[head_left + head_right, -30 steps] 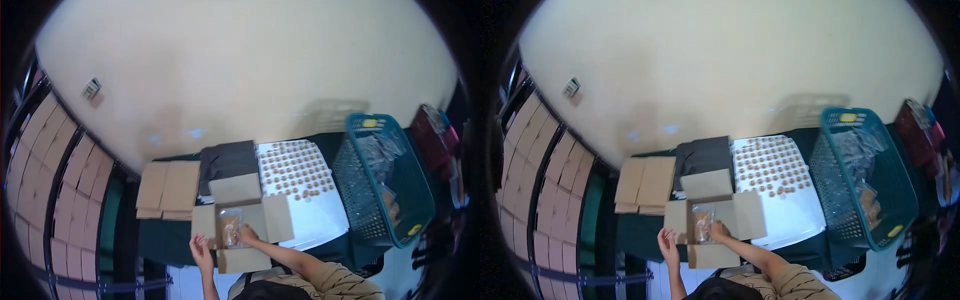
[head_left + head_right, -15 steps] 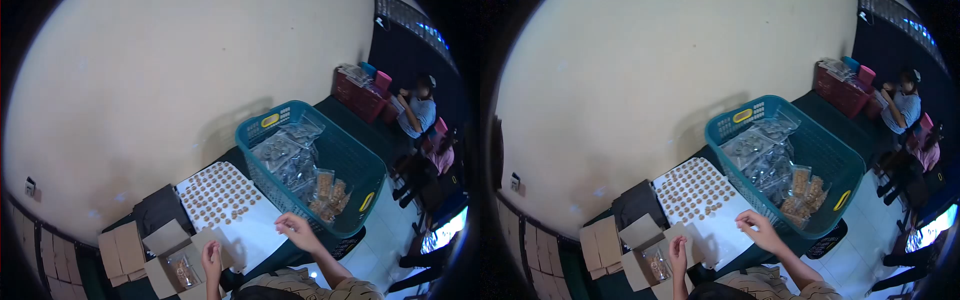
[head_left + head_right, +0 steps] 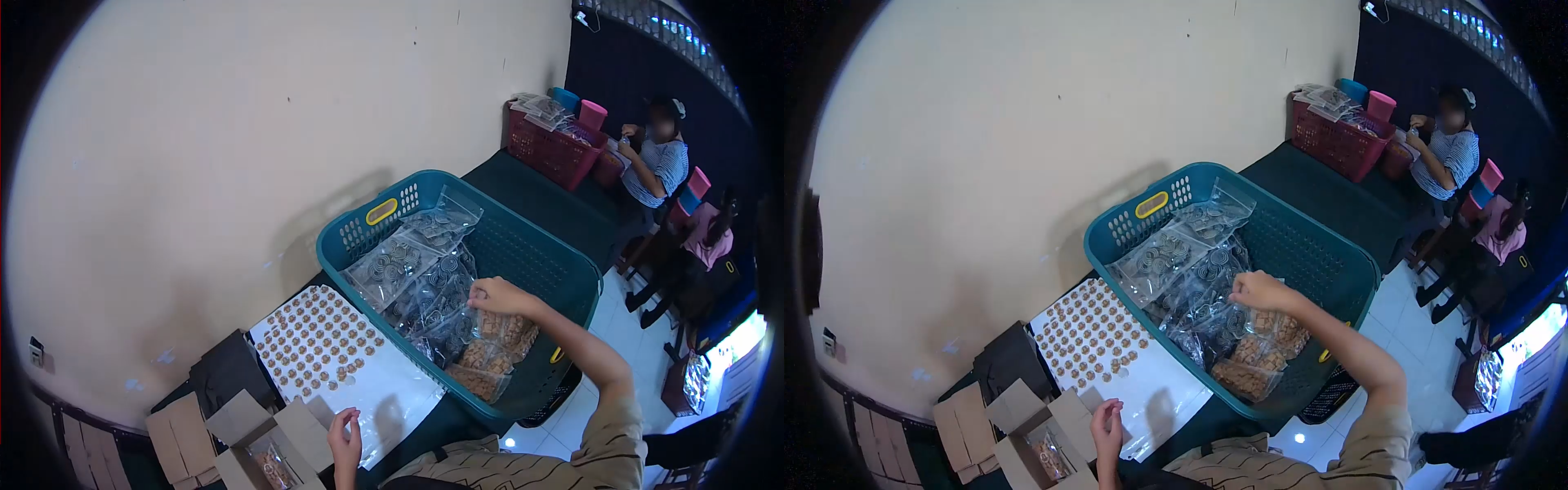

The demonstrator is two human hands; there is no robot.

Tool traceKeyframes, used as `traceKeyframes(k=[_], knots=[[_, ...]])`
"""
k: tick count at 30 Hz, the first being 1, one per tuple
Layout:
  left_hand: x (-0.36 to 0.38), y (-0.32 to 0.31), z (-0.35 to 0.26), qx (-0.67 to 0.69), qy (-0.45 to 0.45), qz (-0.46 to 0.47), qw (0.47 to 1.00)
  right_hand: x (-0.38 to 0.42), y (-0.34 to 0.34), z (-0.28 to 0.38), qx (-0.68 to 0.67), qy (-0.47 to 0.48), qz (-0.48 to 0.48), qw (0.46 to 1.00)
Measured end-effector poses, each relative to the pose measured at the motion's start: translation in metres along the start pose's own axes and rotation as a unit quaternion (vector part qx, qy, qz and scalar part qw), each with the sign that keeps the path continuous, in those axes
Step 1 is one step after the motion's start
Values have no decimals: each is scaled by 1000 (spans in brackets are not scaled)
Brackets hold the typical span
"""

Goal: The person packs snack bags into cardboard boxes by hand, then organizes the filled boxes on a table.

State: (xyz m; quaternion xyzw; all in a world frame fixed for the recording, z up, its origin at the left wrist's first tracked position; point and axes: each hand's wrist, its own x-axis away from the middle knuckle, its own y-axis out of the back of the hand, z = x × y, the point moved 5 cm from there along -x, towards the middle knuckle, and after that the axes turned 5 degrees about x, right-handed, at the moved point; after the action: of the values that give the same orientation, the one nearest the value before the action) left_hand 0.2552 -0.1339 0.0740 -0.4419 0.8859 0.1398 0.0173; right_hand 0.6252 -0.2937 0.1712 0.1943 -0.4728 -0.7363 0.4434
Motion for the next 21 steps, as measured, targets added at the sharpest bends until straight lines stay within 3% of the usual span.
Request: traceKeyframes(k=[1, 3, 4, 6, 7, 10, 12, 13, 17, 18, 19, 21], knots=[[4, 3, 3, -3, 5, -16, 1000, -22, -20, -35, 44, -17, 42, 998], [10, 10, 1, -8, 17, -31, 999, -48, -63, -97, 118, -162, 215, 956], [14, 16, 0, -14, 25, -43, 999, -70, -84, -133, 119, -156, 220, 956], [26, 30, 3, -29, 27, -64, 997, -73, -152, -215, 243, -64, 67, 966], [33, 38, 6, -45, 32, -84, 995, -77, -158, -214, 241, -56, 69, 966], [53, 57, 17, -52, 57, -126, 989, -64, -166, -224, 138, -239, 71, 959], [65, 64, 20, -50, 88, -152, 983, -36, -163, -232, 73, -365, 74, 925], [70, 65, 21, -47, 97, -159, 981, -26, -153, -221, -30, -392, 131, 910], [70, 64, 19, -43, 90, -155, 983, -29, -118, -189, -112, -391, 100, 908], [68, 62, 16, -41, 88, -154, 983, -39, -94, -168, 81, -316, 142, 935], [65, 58, 8, -37, 82, -149, 985, -45, -72, -145, 270, -227, 179, 918], [61, 54, 3, -33, 75, -143, 986, -40, -29, -107, 273, -207, 168, 924]])
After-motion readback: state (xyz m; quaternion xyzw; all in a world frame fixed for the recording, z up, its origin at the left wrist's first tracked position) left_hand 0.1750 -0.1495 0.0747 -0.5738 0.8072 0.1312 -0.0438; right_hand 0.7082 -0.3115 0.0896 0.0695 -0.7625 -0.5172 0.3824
